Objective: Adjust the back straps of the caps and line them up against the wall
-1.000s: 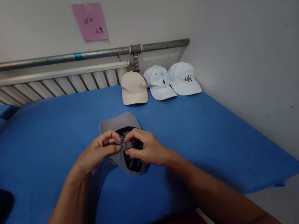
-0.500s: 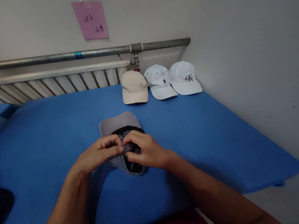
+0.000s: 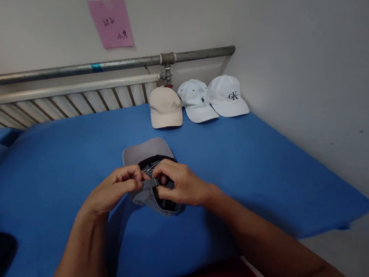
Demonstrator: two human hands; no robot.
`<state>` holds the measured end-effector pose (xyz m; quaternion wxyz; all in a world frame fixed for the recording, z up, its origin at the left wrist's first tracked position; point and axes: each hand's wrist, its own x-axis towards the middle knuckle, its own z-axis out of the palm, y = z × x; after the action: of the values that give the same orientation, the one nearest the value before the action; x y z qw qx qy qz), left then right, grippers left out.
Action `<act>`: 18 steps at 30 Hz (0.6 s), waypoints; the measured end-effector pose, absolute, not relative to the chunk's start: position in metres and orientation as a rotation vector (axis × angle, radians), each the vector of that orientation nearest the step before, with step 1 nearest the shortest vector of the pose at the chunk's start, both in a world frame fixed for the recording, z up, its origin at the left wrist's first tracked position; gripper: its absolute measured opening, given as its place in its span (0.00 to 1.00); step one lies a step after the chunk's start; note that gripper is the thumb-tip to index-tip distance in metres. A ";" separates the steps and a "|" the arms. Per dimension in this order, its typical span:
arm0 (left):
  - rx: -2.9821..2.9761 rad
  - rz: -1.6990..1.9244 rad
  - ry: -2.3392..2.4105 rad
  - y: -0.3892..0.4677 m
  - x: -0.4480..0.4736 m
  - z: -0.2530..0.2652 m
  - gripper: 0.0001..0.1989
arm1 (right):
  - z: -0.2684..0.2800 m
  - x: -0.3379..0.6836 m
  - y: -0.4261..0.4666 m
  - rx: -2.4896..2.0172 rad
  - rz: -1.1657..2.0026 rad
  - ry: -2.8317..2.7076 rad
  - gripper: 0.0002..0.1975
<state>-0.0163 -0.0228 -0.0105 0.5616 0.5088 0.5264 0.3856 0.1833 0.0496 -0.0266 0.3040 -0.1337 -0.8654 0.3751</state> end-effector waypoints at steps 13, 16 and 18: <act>1.220 0.768 1.199 -0.025 -0.015 -0.005 0.06 | -0.011 0.195 0.053 -0.417 1.280 -2.268 0.15; 1.211 0.787 1.163 -0.027 -0.019 -0.006 0.05 | -0.010 0.197 0.055 -0.458 1.479 -2.246 0.17; 1.214 0.786 1.175 -0.028 -0.020 -0.007 0.05 | -0.010 0.197 0.054 -0.498 1.594 -2.194 0.17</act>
<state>-0.0202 -0.0276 -0.0066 0.5964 0.5230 0.5061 0.3387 0.1968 0.0539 -0.0103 0.1909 -0.1773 -0.7811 0.5675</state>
